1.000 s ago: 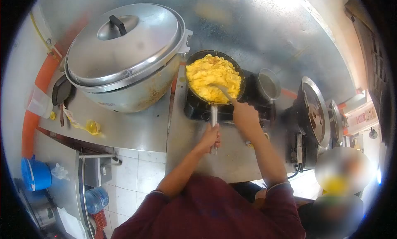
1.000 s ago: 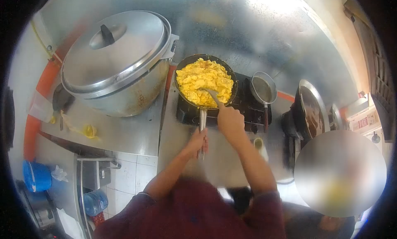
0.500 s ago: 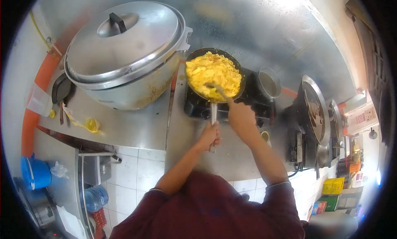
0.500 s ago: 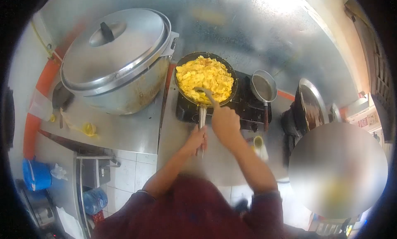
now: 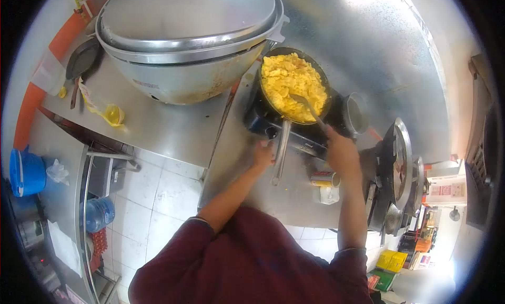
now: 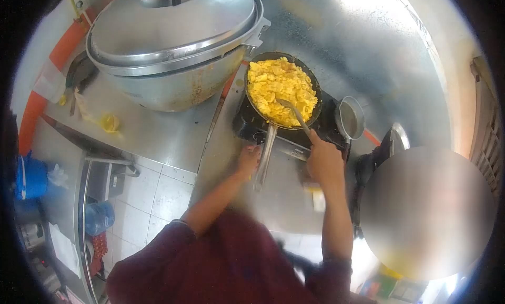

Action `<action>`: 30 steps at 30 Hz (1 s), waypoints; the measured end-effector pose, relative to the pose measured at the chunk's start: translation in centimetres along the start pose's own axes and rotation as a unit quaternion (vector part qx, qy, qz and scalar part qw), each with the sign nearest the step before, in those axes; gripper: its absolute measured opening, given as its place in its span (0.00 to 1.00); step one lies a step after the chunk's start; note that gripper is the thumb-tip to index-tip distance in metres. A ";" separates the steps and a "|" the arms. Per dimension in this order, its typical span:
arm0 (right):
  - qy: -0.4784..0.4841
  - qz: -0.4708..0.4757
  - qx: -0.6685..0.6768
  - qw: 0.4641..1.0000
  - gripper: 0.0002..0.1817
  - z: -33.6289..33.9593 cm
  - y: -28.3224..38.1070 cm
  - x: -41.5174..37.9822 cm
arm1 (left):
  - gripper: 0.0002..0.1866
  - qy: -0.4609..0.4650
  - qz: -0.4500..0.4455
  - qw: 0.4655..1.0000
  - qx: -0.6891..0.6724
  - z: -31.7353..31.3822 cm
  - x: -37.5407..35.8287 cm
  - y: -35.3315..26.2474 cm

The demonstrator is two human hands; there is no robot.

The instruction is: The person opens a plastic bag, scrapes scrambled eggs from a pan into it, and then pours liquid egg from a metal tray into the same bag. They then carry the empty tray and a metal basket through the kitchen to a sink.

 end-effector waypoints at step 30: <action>-0.020 0.049 -0.005 0.999 0.24 2.5 1.8 -0.9 | 0.10 0.211 0.060 0.970 -0.107 -2.0 -7.5 -5.0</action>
Point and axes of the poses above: each hand's wrist, its own x-axis towards the middle knuckle, its own z-axis out of the back of the hand, y = z × x, the point moved 1 cm from there along x, towards the middle knuckle, and after that the axes turned 12 degrees about -z, right-handed, at the moved point
